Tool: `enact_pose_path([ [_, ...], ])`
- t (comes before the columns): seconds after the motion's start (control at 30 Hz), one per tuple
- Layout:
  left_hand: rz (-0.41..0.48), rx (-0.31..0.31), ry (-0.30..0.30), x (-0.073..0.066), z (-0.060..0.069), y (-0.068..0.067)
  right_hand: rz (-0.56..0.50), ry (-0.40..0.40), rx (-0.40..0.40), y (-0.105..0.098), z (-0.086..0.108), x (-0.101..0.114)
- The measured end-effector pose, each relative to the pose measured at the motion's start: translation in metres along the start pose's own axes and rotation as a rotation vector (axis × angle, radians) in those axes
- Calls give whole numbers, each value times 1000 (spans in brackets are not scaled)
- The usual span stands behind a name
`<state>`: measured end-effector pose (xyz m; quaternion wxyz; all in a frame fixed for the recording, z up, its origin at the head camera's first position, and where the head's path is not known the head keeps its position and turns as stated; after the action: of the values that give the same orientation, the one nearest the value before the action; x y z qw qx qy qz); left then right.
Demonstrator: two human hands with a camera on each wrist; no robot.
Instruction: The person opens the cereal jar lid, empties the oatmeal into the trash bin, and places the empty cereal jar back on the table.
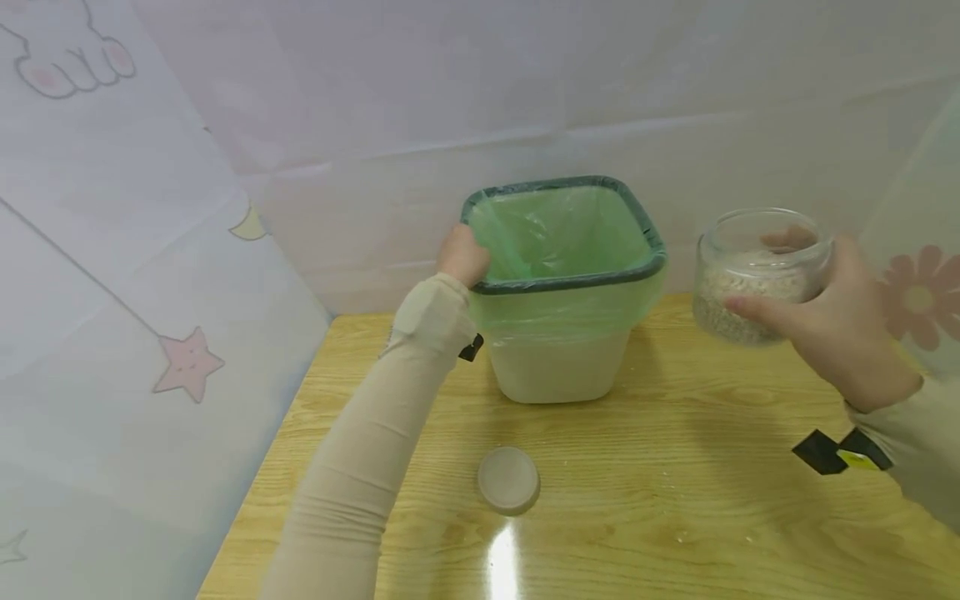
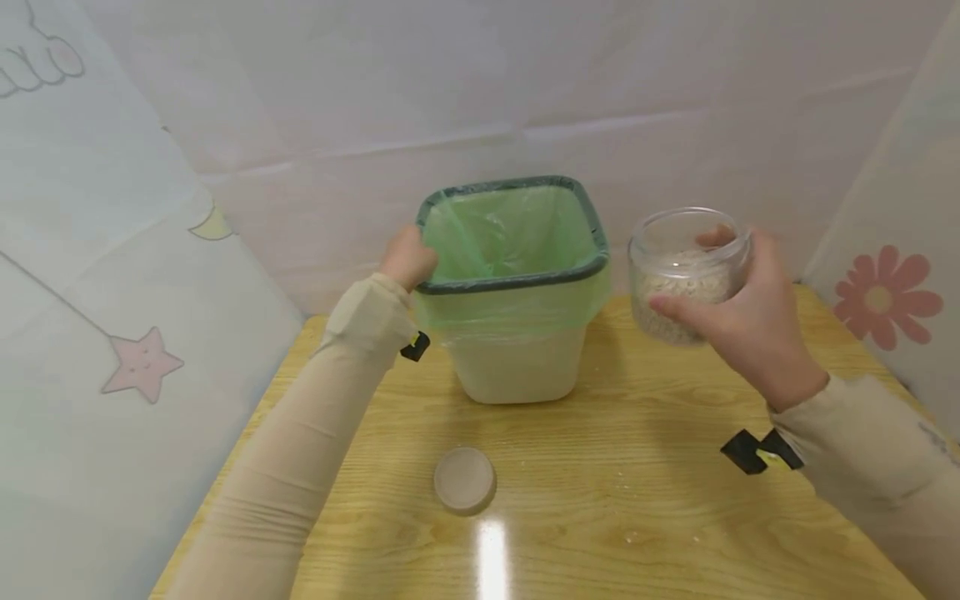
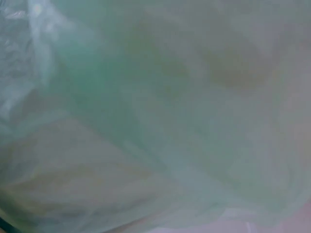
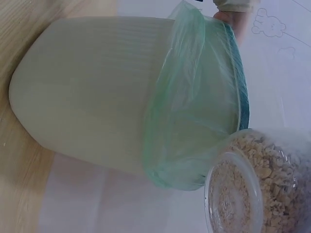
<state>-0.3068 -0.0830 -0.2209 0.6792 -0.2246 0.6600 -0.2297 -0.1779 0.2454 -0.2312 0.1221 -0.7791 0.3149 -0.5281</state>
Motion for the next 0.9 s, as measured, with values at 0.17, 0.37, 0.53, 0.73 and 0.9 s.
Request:
enact_pose_path([
  [0.17,10,-19,-14,0,0,2,5,-7,-10,-2,-6,3],
  [0.37,3,-32,-27,-1,0,3,18,-14,-22,-3,-11,7],
  [0.53,-2,-31,-24,-1,0,5,35,-22,-15,-3,-15,12],
  [0.73,3,-38,-30,-1,0,5,13,-40,-1,-2,-21,21],
  [0.9,33,-39,-38,-2,1,6,36,-54,-18,-4,-28,26],
])
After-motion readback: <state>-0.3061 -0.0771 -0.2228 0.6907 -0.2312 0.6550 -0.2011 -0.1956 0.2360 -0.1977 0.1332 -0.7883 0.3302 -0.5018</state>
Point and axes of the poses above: each hand's wrist, its own z-axis away from the middle knuckle, its own y-axis out of the palm, x = y × z, the point moved 5 cm from there along -z, towards the middle knuckle, and after that the axes turned 10 degrees about z, right-handed, at the moved point
